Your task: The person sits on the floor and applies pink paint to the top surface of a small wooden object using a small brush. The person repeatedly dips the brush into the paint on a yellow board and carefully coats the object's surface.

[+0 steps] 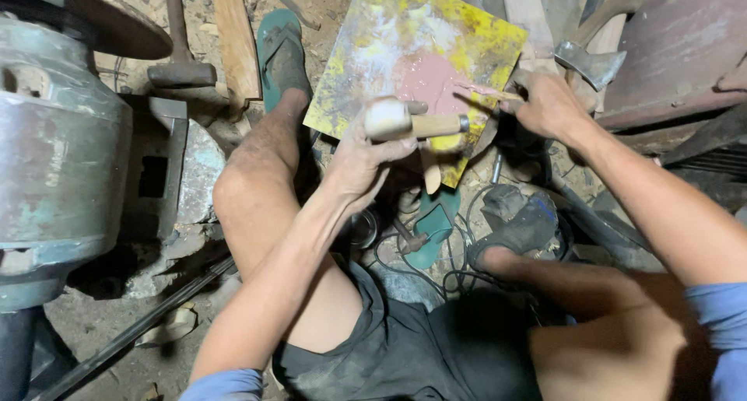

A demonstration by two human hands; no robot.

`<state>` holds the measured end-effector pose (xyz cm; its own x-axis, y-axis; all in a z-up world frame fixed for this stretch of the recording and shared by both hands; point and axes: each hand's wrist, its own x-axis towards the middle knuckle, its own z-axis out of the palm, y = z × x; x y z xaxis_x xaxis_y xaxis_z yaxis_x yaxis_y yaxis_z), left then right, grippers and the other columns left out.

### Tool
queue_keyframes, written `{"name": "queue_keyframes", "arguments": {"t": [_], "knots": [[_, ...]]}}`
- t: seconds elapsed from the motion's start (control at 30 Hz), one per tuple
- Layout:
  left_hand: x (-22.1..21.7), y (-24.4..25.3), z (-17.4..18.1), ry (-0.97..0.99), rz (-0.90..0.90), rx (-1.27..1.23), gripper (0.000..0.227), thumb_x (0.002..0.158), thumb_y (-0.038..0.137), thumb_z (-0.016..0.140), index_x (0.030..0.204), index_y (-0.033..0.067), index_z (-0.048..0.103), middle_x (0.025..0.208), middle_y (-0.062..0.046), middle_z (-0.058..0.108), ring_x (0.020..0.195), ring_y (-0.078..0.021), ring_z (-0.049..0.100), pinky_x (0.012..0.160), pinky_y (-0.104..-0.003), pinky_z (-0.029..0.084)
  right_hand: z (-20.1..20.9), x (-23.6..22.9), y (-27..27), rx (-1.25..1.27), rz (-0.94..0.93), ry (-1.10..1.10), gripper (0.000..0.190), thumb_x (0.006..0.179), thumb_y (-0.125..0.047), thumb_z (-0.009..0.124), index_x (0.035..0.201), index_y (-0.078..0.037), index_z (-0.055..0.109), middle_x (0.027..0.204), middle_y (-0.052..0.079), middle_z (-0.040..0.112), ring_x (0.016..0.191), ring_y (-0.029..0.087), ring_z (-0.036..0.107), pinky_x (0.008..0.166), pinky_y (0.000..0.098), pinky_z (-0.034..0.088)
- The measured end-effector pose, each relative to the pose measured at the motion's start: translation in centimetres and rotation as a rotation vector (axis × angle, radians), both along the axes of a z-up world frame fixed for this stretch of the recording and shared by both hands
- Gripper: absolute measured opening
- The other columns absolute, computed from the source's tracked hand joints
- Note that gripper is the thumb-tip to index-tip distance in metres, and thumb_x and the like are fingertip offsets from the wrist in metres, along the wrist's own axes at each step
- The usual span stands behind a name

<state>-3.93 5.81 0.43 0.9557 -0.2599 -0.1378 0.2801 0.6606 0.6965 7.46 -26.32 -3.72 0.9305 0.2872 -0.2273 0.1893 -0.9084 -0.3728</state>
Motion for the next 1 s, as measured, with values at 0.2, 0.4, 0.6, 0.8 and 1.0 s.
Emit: {"name": "queue_keyframes", "arguments": {"t": [0.2,0.4,0.6,0.8,1.0], "knots": [[-0.9,0.4,-0.2,0.072,-0.054,-0.137,0.045,0.088,-0.011,0.069,0.129,0.0000,0.053,0.153,-0.013,0.049,0.116,-0.0301,0.066,0.093,-0.035,0.056,-4.0,-0.2,0.2,0.095,-0.114,0.032,0.040,0.090,-0.025,0.080,0.121,-0.001,0.072,0.113,0.028,0.071,0.107,0.043,0.068,0.095,0.0479,0.050],[-1.1,0.5,1.2,0.061,-0.129,-0.282,0.052,0.099,0.002,0.072,0.146,0.0029,0.050,0.152,-0.020,0.049,0.136,-0.0311,0.058,0.115,-0.040,0.048,-6.1,-0.8,0.8,0.158,-0.251,0.087,0.040,0.088,-0.026,0.081,0.119,-0.004,0.072,0.108,0.019,0.074,0.100,0.034,0.070,0.092,0.0426,0.051],[-1.1,0.0,1.8,-0.033,0.013,-0.252,0.052,0.099,0.010,0.068,0.142,0.0025,0.041,0.158,-0.011,0.044,0.140,-0.0339,0.054,0.119,-0.045,0.044,-6.2,-1.5,1.3,0.196,-0.276,0.115,0.037,0.088,-0.024,0.080,0.118,-0.004,0.073,0.099,0.017,0.074,0.092,0.032,0.069,0.087,0.0416,0.051],[-0.9,0.6,1.7,-0.033,0.056,-0.150,0.059,0.089,-0.005,0.055,0.144,0.0019,0.034,0.147,-0.027,0.049,0.137,-0.0359,0.055,0.115,-0.049,0.047,-6.8,-1.9,1.5,0.246,-0.259,0.038,0.036,0.088,-0.023,0.080,0.114,0.000,0.072,0.097,0.017,0.073,0.089,0.031,0.069,0.082,0.0412,0.051],[-0.8,0.6,0.2,0.042,0.046,-0.314,0.056,0.092,0.006,0.047,0.146,-0.0055,0.038,0.142,-0.030,0.054,0.125,-0.0345,0.060,0.114,-0.046,0.047,-7.4,-1.9,2.1,0.228,-0.262,0.067,0.034,0.089,-0.024,0.080,0.110,0.002,0.072,0.094,0.018,0.073,0.087,0.031,0.070,0.081,0.0415,0.052]]}}
